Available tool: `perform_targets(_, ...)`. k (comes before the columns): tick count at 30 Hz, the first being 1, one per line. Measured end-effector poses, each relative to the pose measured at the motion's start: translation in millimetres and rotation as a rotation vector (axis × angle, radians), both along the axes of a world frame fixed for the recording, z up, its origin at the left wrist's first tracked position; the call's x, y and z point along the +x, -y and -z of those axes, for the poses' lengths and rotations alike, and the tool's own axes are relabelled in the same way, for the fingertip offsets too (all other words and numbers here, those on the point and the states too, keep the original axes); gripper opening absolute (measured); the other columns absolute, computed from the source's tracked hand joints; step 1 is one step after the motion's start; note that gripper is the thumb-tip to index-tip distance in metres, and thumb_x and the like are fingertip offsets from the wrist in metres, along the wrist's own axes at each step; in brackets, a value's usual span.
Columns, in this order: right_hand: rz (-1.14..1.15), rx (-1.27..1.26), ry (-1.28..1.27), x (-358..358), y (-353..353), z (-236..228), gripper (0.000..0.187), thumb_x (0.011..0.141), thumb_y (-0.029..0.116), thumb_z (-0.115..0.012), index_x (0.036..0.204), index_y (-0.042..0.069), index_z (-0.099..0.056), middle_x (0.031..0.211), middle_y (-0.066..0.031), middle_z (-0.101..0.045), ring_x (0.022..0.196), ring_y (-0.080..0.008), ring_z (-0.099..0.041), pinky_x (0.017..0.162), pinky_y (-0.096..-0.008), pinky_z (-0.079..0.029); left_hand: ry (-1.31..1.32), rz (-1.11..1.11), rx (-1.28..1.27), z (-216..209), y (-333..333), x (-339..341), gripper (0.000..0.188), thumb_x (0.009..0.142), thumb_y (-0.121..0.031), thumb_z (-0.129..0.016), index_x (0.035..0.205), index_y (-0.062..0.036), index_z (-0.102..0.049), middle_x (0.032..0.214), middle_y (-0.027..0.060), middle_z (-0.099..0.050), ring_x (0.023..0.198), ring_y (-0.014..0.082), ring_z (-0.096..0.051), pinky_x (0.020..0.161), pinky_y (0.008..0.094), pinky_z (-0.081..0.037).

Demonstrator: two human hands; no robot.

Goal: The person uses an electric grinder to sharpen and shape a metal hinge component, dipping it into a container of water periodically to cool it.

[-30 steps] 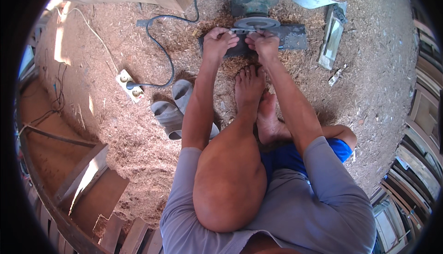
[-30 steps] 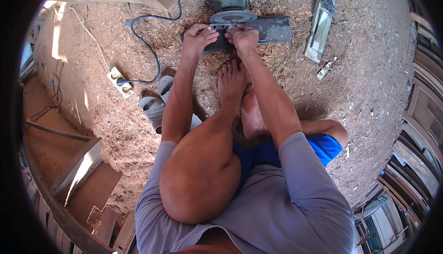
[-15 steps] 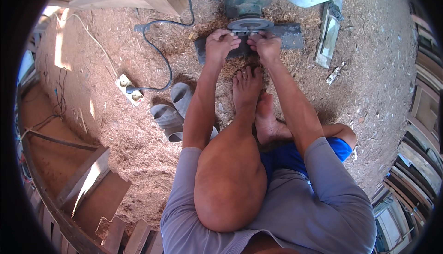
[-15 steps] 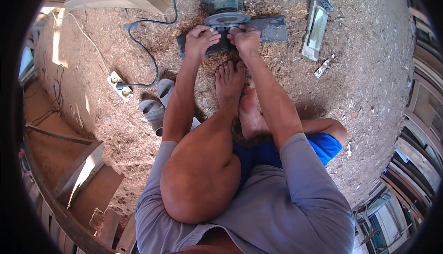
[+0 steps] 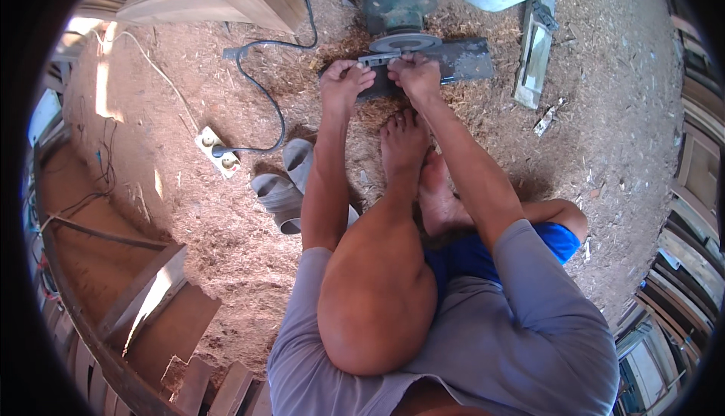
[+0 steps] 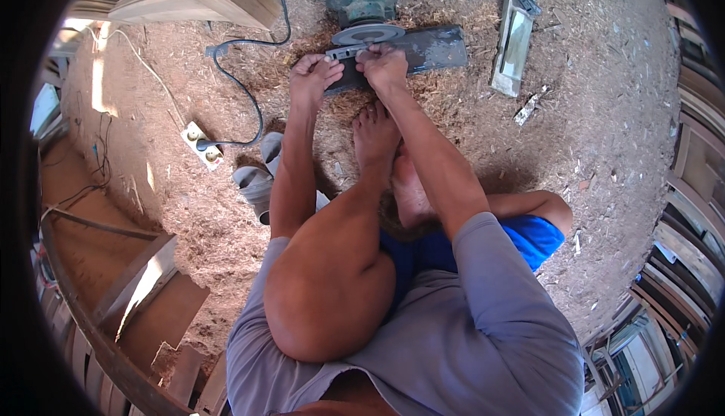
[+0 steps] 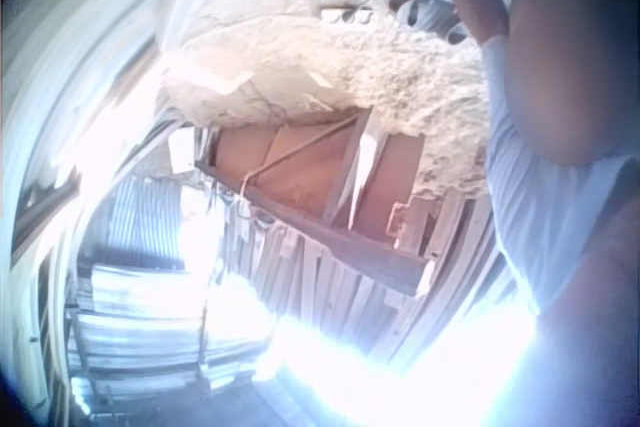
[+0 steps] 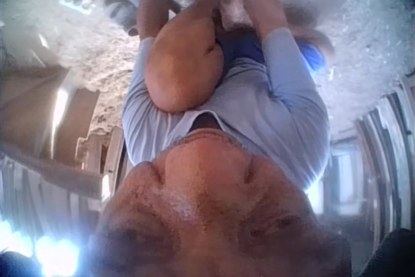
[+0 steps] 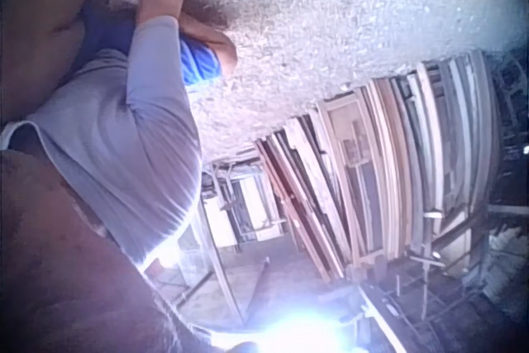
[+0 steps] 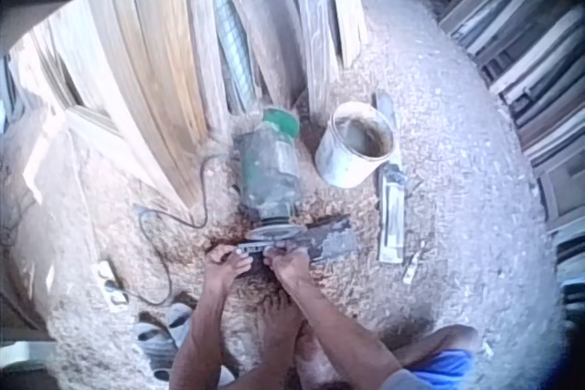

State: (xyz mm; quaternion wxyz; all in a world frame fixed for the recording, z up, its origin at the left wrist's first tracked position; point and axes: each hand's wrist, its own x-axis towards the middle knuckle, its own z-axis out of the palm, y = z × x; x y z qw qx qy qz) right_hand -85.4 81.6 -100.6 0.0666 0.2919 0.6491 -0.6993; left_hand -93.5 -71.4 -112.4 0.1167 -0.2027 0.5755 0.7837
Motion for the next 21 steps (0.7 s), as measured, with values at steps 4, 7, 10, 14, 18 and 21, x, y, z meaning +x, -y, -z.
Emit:
perform_targets(4,-0.039,-0.123,0.044,27.6,1.1,-23.3,0.014,0.083,0.004,-0.066,0.094,-0.002,-0.062,0.079,-0.0105,-0.069,0.06,-0.0112,-0.063,0.051,-0.0218,-0.047,-0.011,0.015,0.061,-8.6,11.2,24.3,0.011,0.09,-0.005,-0.06,0.097,0.0022,-0.056,0.088,0.0157,-0.065,0.077,0.0232,-0.069,0.066,0.0308,-0.059)
perform_targets(7,-0.026,-0.394,0.005,51.5,-13.1,-51.0,0.008,0.086,0.003,-0.064,0.094,0.002,-0.062,0.084,-0.0092,-0.069,0.067,-0.0106,-0.065,0.057,-0.0212,-0.049,-0.009,0.023,0.153,-22.7,6.1,38.5,0.007,0.091,-0.005,-0.059,0.097,-0.0026,-0.056,0.088,0.0131,-0.066,0.077,0.0217,-0.068,0.067,0.0307,-0.059)
perform_targets(10,-0.112,-0.437,-0.136,76.3,-28.0,-75.1,0.008,0.085,-0.001,-0.063,0.092,0.003,-0.06,0.085,-0.0065,-0.067,0.072,-0.009,-0.062,0.063,-0.0213,-0.049,-0.106,0.086,0.31,-36.6,-9.4,46.0,0.009,0.091,-0.001,-0.055,0.1,-0.0023,-0.056,0.091,0.0125,-0.066,0.078,0.0215,-0.067,0.071,0.0334,-0.059)
perform_targets(14,-0.186,-0.429,-0.282,103.3,-43.8,-109.6,0.011,0.082,-0.004,-0.065,0.089,0.003,-0.059,0.082,-0.0014,-0.062,0.076,-0.0071,-0.057,0.071,-0.0226,-0.049,-0.169,0.225,0.534,-61.4,-32.5,55.4,0.017,0.091,0.0,-0.055,0.107,-0.0034,-0.056,0.099,0.012,-0.065,0.088,0.0216,-0.065,0.077,0.0351,-0.056)
perform_targets(18,-0.206,-0.35,-0.375,124.0,-54.0,-133.3,0.012,0.081,-0.004,-0.066,0.089,0.002,-0.059,0.084,-0.0008,-0.061,0.079,-0.0071,-0.056,0.075,-0.0238,-0.048,-0.206,0.208,0.604,-80.2,-58.8,63.0,0.018,0.091,0.003,-0.054,0.108,-0.0012,-0.056,0.098,0.0114,-0.064,0.084,0.0195,-0.064,0.074,0.0335,-0.057)
perform_targets(21,-0.233,-0.259,-0.414,134.0,-62.5,-151.9,0.013,0.081,-0.004,-0.066,0.09,0.001,-0.059,0.086,-0.001,-0.06,0.082,-0.0072,-0.055,0.077,-0.024,-0.048,-0.182,0.325,0.589,-89.3,-70.6,67.1,0.019,0.091,0.002,-0.053,0.109,-0.0016,-0.057,0.099,0.0111,-0.064,0.083,0.0175,-0.063,0.073,0.0314,-0.056)
